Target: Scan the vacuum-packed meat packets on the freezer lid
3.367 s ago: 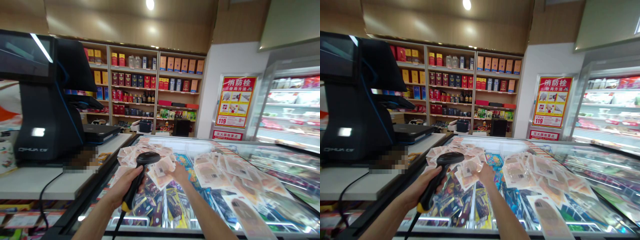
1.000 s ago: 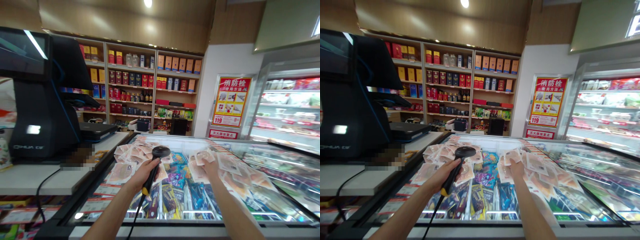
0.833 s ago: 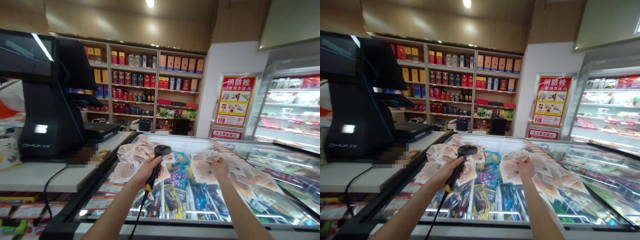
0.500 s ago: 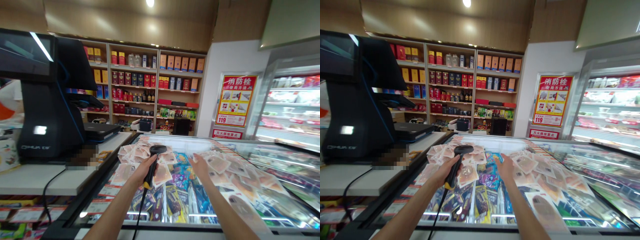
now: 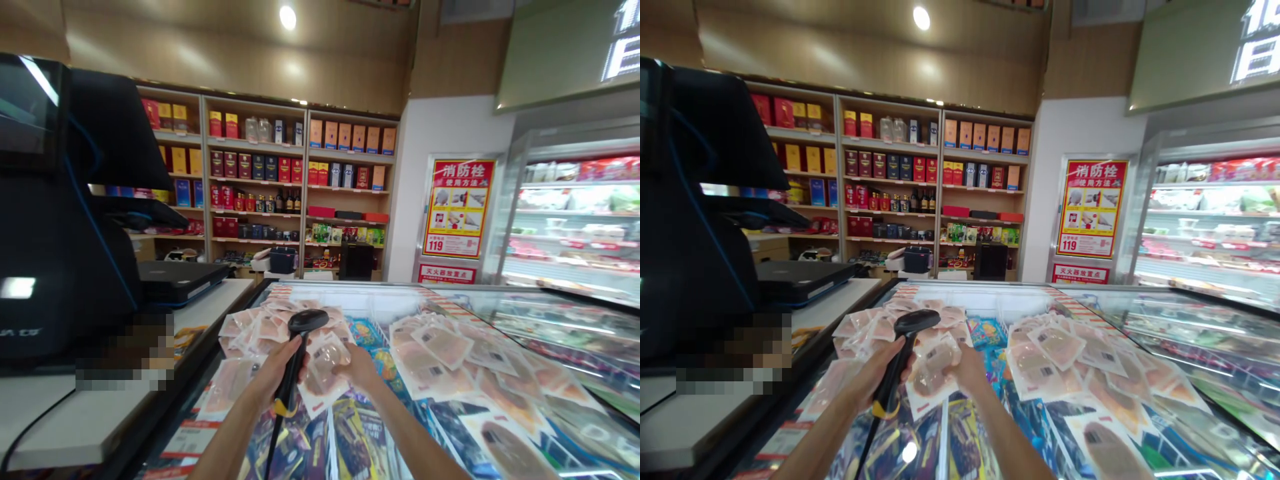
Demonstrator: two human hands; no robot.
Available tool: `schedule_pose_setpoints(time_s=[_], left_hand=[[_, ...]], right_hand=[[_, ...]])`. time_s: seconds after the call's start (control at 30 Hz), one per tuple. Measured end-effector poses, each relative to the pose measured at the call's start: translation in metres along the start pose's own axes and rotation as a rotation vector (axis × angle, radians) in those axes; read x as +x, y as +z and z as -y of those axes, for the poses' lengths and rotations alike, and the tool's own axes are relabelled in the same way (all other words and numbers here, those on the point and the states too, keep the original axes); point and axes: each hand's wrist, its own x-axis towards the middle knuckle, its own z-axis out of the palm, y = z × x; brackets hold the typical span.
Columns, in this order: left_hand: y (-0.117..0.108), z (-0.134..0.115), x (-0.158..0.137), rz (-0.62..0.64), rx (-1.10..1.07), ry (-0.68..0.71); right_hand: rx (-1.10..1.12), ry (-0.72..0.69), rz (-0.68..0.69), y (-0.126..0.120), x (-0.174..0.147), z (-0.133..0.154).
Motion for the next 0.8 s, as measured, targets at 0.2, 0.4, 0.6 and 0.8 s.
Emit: schedule_pose_setpoints(time_s=[0.2, 0.4, 0.6, 0.8], left_hand=[[-0.007, -0.001, -0.007, 0.082, -0.05, 0.027], [0.005, -0.006, -0.017, 0.02, -0.027, 0.03], [0.021, -0.002, -0.002, 0.043, 0.044, 0.019], [0.025, 0.003, 0.0, 0.111, 0.105, 0.016]], right_hand=[[0.627, 0.145, -0.013, -0.028, 0.019, -0.029], [0.86, 0.117, -0.364, -0.035, 0.039, -0.061], [0.988, 0.148, -0.443, -0.032, 0.044, -0.066], [1.004, 0.156, -0.437, -0.033, 0.044, -0.066]])
